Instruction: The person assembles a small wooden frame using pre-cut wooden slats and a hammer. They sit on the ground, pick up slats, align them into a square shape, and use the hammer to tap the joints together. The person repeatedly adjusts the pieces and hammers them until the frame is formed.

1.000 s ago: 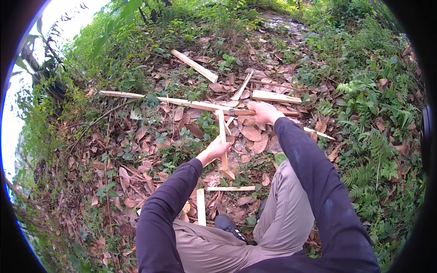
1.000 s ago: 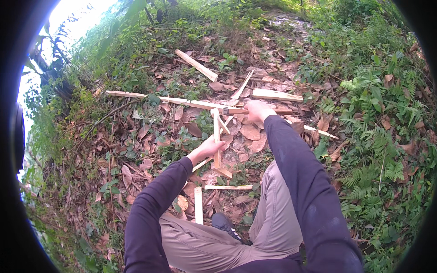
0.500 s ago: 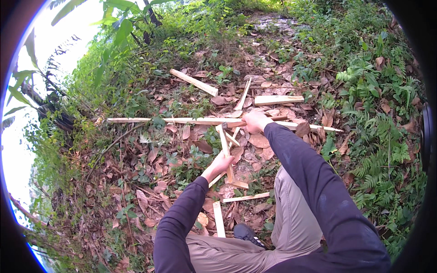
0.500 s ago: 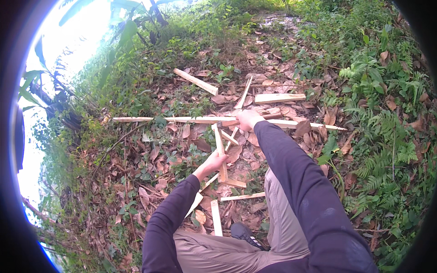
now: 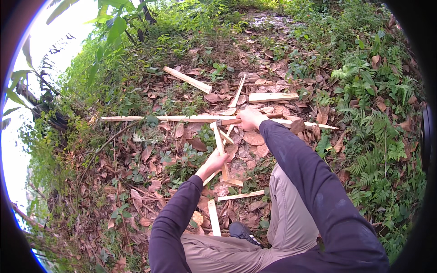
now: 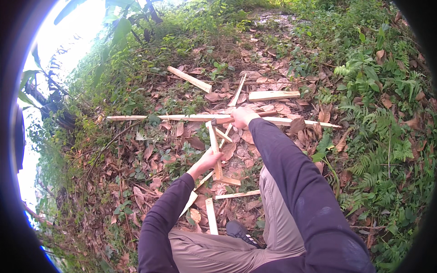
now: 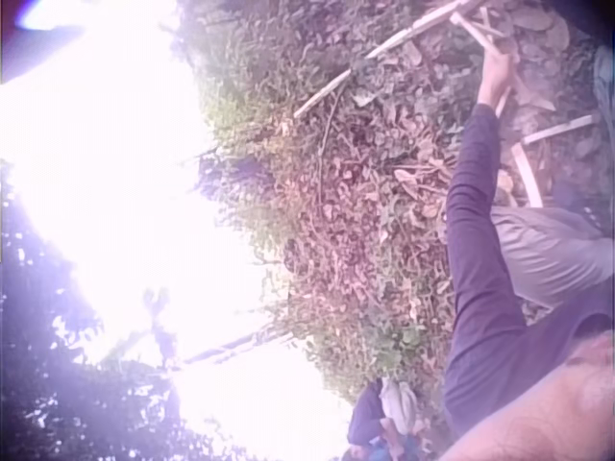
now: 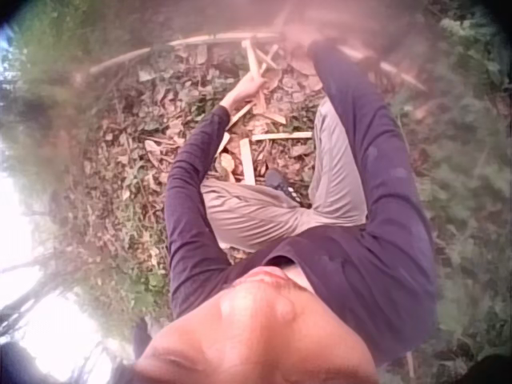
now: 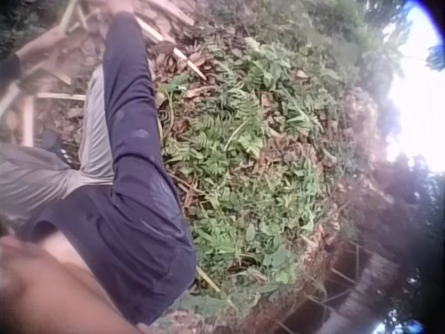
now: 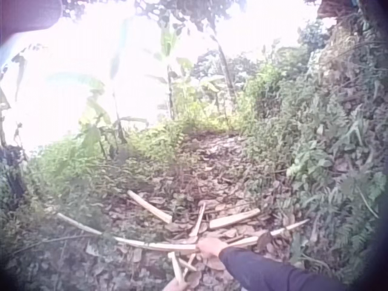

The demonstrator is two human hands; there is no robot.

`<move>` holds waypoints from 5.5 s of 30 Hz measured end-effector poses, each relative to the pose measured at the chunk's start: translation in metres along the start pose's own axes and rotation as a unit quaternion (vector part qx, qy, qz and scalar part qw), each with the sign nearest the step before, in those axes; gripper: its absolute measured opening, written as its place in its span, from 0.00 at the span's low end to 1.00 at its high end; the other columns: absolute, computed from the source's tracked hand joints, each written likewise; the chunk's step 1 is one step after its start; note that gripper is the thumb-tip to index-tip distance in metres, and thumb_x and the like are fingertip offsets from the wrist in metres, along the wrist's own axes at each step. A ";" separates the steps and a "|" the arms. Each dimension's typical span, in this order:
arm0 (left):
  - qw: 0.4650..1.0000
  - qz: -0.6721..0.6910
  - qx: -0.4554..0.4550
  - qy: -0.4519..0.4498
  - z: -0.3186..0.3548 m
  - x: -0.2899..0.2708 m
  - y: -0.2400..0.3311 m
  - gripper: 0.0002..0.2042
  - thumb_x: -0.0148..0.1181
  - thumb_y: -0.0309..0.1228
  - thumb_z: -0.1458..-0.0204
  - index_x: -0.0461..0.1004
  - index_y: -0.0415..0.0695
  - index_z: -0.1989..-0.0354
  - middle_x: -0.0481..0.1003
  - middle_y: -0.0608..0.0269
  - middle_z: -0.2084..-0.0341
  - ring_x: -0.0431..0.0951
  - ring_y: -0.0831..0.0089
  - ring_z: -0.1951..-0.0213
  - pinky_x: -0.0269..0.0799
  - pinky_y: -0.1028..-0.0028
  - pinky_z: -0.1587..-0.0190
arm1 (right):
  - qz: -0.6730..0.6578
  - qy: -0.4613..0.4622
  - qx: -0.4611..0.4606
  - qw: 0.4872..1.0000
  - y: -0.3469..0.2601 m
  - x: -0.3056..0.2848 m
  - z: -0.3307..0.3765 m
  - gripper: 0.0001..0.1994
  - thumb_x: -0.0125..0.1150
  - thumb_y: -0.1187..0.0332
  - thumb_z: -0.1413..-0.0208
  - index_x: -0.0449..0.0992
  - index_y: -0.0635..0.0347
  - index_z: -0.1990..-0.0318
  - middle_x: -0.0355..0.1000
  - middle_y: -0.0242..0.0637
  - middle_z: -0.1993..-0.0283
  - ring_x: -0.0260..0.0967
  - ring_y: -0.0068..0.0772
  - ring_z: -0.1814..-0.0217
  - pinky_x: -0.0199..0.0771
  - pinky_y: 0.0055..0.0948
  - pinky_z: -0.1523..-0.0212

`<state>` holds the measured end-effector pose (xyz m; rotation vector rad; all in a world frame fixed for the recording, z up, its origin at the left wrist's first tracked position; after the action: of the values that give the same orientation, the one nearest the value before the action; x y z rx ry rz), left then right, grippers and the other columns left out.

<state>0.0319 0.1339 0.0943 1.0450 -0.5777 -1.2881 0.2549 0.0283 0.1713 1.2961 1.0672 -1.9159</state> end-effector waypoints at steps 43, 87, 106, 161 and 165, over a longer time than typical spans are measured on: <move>1.000 -0.009 0.013 -0.027 -0.006 -0.003 -0.008 0.12 0.51 0.28 0.39 0.62 0.38 0.51 0.76 0.57 0.62 0.81 0.68 0.64 0.82 0.67 0.62 | 0.003 -0.020 -0.002 1.000 0.002 -0.003 0.003 0.21 0.68 0.56 0.48 0.80 0.53 0.48 0.79 0.46 0.53 0.77 0.46 0.48 0.75 0.40 0.46; 0.995 -0.103 0.009 0.003 -0.001 -0.016 -0.011 0.14 0.55 0.35 0.43 0.66 0.42 0.51 0.77 0.65 0.68 0.77 0.77 0.67 0.72 0.74 0.70 | 0.127 -0.134 0.029 0.982 0.000 -0.007 0.016 0.20 0.63 0.65 0.54 0.81 0.64 0.53 0.77 0.51 0.48 0.76 0.44 0.45 0.76 0.36 0.45; 0.990 -0.137 0.012 0.020 -0.013 -0.014 -0.021 0.14 0.56 0.36 0.43 0.68 0.41 0.54 0.77 0.65 0.70 0.77 0.76 0.69 0.74 0.73 0.69 | 0.174 -0.198 0.066 0.962 0.022 -0.011 0.023 0.20 0.67 0.51 0.47 0.83 0.58 0.56 0.81 0.40 0.63 0.80 0.40 0.58 0.78 0.38 0.54; 0.982 -0.185 0.018 0.043 0.000 -0.020 -0.010 0.17 0.56 0.38 0.44 0.68 0.37 0.53 0.78 0.61 0.69 0.79 0.73 0.69 0.76 0.70 0.70 | 0.154 -0.240 0.079 0.955 0.028 -0.009 0.017 0.20 0.66 0.54 0.44 0.80 0.59 0.52 0.79 0.40 0.66 0.78 0.37 0.69 0.77 0.36 0.66; 0.985 -0.165 0.005 0.039 0.005 -0.018 -0.009 0.19 0.56 0.38 0.44 0.68 0.36 0.52 0.79 0.59 0.68 0.79 0.72 0.67 0.76 0.70 0.69 | 0.149 -0.242 0.087 0.955 0.027 -0.009 0.021 0.20 0.66 0.54 0.44 0.80 0.59 0.52 0.79 0.40 0.68 0.77 0.37 0.71 0.76 0.37 0.68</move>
<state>0.0194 0.1504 0.0923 1.2301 -0.3599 -1.5257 0.2700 -0.0028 0.1761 0.9329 0.4389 -1.9745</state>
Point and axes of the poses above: each hand's wrist, its own z-axis away from the middle knuckle, its own x-axis out of the palm, y = z × x, the point moved 1 cm from there along -z, towards the middle knuckle
